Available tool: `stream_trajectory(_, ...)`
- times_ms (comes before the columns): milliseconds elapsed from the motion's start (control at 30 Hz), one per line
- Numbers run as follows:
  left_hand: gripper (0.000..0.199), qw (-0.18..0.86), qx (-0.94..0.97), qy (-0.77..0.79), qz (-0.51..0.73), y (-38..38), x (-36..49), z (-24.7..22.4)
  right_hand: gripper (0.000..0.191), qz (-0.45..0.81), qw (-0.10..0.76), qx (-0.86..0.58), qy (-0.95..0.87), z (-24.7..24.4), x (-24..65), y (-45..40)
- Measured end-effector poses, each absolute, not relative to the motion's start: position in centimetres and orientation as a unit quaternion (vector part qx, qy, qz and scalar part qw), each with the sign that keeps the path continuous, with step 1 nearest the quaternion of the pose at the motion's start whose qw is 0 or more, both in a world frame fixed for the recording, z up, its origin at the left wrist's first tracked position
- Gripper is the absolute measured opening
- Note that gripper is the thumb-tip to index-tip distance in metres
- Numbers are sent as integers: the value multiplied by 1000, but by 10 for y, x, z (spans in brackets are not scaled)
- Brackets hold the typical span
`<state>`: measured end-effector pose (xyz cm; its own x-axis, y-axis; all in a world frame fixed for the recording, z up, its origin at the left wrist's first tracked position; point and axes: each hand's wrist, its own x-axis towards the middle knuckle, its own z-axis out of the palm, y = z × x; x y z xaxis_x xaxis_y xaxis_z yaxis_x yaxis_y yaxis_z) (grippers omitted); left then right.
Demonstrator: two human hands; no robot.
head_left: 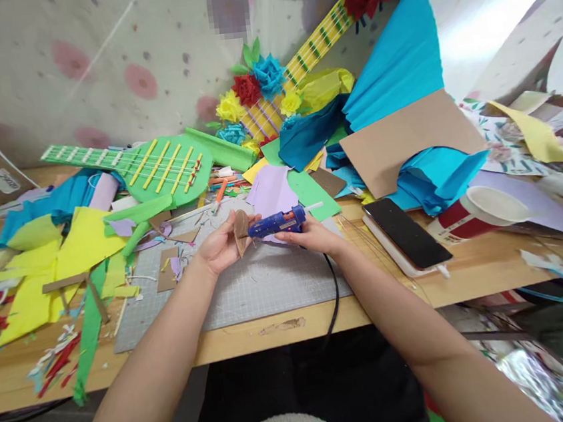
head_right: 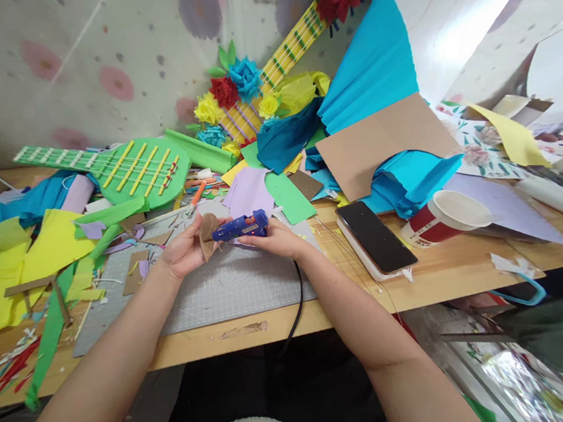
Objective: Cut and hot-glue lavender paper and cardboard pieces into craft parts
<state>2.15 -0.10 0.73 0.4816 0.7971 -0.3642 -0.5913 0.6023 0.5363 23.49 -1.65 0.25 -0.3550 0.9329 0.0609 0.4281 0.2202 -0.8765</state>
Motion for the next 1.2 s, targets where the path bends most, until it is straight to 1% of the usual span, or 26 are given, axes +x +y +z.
stream_trajectory(200, 40, 841, 167, 296, 422, -3, 24, 8, 40, 380, 384, -509, -670, -2, 235, -10)
stream_trajectory(333, 37, 840, 172, 300, 418, -1, 22, 5, 37, 404, 354, -473, -698, -4, 235, -11)
stream_trajectory(400, 36, 838, 172, 301, 421, -1, 22, 5, 36, 404, 361, -466, -699, -5, 234, -12)
stream_trajectory(600, 46, 845, 166, 294, 416, -4, 24, 12, 37, 371, 443, -548, -605, -1, 241, -6)
stream_trajectory(667, 46, 842, 166, 294, 420, -4, 23, 13, 39, 357, 486, -558, -570, 4, 252, -3)
stream_trajectory(733, 46, 838, 170, 289, 430, -3, 20, 12, 40, 323, 536, -563, -540, 8, 266, 0)
stream_trajectory(800, 47, 832, 175, 286, 443, -1, 18, 12, 40, 271, 565, -594, -504, 8, 282, 5)
stream_trajectory(867, 48, 824, 173, 286, 458, 0, 16, 12, 42, 239, 534, -647, -489, 4, 296, 10)
stream_trajectory(1033, 49, 811, 147, 274, 495, 3, 12, 13, 48, 196, 383, -753, -498, -13, 306, 19)
stream_trajectory(1100, 48, 807, 135, 269, 509, 5, 11, 12, 50, 176, 330, -771, -515, -16, 301, 19)
stream_trajectory(1200, 47, 798, 123, 266, 527, 7, 10, 10, 53, 162, 274, -772, -550, -14, 298, 17)
